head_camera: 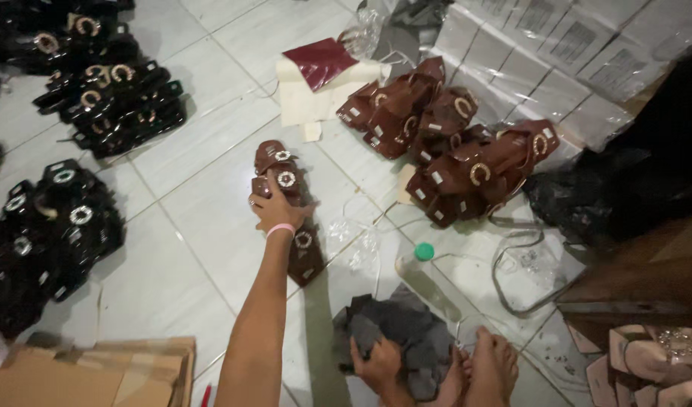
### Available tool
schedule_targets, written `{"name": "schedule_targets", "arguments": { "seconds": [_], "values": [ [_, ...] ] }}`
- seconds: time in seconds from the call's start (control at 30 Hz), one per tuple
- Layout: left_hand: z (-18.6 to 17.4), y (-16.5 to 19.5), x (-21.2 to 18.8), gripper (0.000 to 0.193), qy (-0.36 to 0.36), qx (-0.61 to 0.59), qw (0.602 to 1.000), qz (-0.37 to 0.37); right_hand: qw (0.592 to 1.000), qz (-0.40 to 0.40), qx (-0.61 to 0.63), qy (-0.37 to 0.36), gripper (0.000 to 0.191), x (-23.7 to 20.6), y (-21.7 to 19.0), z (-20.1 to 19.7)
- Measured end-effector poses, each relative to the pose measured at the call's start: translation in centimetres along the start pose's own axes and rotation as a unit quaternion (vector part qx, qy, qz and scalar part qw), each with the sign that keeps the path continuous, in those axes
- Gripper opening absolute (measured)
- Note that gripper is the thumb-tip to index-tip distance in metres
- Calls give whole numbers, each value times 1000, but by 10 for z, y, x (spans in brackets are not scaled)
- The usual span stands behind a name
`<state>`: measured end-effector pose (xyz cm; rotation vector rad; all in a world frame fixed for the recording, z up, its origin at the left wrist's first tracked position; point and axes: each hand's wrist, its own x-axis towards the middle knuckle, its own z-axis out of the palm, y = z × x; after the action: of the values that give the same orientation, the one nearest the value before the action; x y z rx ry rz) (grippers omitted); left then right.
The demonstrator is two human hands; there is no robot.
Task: The person sits on the floor and wipes brown high-heeled sandals with a grey cloth. They handle the shoes one at a time, turning them over to clean different surfaces, and place the cleaned shoes back on the floor among other similar footwear.
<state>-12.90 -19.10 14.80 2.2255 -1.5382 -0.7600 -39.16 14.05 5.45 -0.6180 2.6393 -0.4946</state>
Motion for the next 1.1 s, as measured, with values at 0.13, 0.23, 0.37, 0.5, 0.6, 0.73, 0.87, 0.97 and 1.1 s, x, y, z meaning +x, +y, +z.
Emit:
{"name": "schedule_targets", "arguments": {
  "seconds": [0.13,0.23,0.37,0.5,0.6,0.73,0.87,0.97,1.1],
  "values": [
    [8,-6,10,109,84,-27,995,56,994,-20,-105,35,53,33,67,9],
    [4,-25,9,109,127,-99,982,102,956,-177,-219,86,54,19,79,17],
    [-21,-68,-28,100,212,-196,928,234,974,-177,-62,128,36,-25,18,30],
    [-44,-129,-133,101,229,-119,939,226,873,-463,100,121,32,-96,-56,89],
    [-33,-166,-231,97,171,-139,960,170,854,-493,103,134,42,-122,-71,101],
    [-17,-199,-319,92,25,-47,996,67,848,-492,130,146,42,-132,-68,92],
    [-25,-210,-348,104,-57,15,997,43,836,-513,119,154,38,-144,-71,80],
    [-37,-214,-356,109,-28,43,996,74,816,-529,185,140,22,-151,-75,75],
    [-41,-219,-378,111,-104,90,990,21,815,-535,190,116,16,-151,-72,69]
  ]
}}
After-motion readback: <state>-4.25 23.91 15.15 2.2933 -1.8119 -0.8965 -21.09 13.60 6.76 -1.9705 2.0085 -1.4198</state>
